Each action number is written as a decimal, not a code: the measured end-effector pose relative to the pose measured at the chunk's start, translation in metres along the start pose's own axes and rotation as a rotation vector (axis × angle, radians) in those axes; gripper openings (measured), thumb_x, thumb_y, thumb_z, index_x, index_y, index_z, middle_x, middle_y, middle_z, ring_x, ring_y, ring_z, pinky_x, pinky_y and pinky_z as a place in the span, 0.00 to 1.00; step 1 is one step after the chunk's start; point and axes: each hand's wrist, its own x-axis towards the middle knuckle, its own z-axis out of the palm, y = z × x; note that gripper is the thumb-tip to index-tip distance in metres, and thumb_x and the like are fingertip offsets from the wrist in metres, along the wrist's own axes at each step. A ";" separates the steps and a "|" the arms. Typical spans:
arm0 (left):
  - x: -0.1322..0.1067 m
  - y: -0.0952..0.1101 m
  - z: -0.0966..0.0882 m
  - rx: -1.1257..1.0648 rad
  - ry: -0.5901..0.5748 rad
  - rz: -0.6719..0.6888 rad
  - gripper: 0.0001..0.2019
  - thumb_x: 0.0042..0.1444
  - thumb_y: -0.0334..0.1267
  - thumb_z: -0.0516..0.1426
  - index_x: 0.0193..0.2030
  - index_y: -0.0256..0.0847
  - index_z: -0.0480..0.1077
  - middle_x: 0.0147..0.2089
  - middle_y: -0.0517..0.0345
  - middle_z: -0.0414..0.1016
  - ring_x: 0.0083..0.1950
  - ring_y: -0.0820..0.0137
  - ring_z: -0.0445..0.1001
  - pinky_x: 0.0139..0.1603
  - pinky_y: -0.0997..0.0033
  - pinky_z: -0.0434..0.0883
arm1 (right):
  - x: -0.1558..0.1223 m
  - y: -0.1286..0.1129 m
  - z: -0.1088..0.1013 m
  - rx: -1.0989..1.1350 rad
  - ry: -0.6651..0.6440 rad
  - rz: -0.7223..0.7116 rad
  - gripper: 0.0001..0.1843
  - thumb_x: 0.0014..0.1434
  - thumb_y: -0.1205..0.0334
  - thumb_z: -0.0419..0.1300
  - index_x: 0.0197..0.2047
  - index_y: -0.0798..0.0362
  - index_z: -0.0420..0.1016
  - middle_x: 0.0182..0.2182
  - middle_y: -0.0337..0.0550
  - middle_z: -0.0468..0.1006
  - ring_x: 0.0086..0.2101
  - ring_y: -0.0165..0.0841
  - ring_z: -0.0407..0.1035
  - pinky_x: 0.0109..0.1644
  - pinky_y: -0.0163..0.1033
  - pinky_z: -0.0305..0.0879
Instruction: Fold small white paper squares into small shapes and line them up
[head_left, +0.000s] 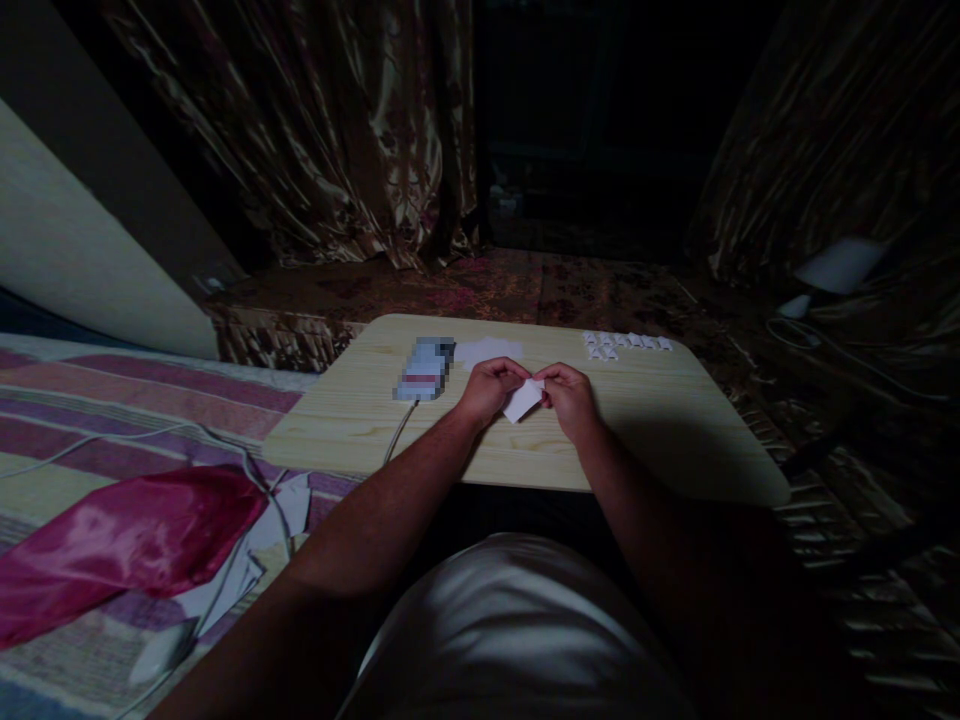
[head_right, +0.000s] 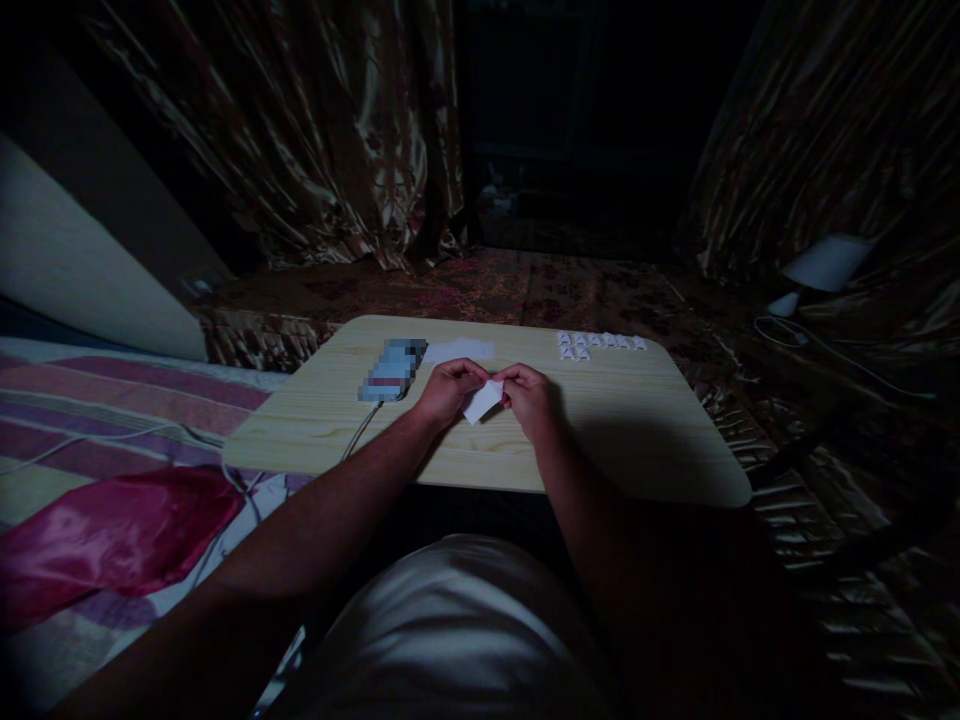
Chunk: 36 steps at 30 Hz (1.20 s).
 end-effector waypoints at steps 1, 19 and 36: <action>0.000 0.000 0.000 -0.002 -0.003 -0.003 0.06 0.38 0.34 0.64 0.27 0.36 0.75 0.23 0.59 0.75 0.22 0.74 0.68 0.24 0.74 0.62 | 0.000 0.001 0.000 0.000 0.004 0.002 0.07 0.45 0.64 0.57 0.29 0.53 0.75 0.16 0.34 0.70 0.18 0.26 0.61 0.20 0.31 0.54; 0.001 -0.002 -0.002 0.149 0.113 0.105 0.06 0.43 0.34 0.62 0.29 0.36 0.77 0.25 0.58 0.75 0.25 0.74 0.68 0.26 0.74 0.62 | 0.001 -0.002 0.000 0.099 0.020 0.093 0.10 0.48 0.59 0.60 0.35 0.50 0.68 0.20 0.33 0.72 0.19 0.29 0.67 0.18 0.30 0.54; 0.002 -0.002 -0.003 0.175 0.155 0.185 0.12 0.44 0.34 0.61 0.38 0.38 0.76 0.26 0.62 0.72 0.25 0.75 0.66 0.27 0.75 0.62 | -0.001 0.000 0.000 -0.049 0.040 -0.025 0.07 0.49 0.58 0.63 0.28 0.52 0.73 0.20 0.36 0.75 0.19 0.26 0.63 0.23 0.32 0.57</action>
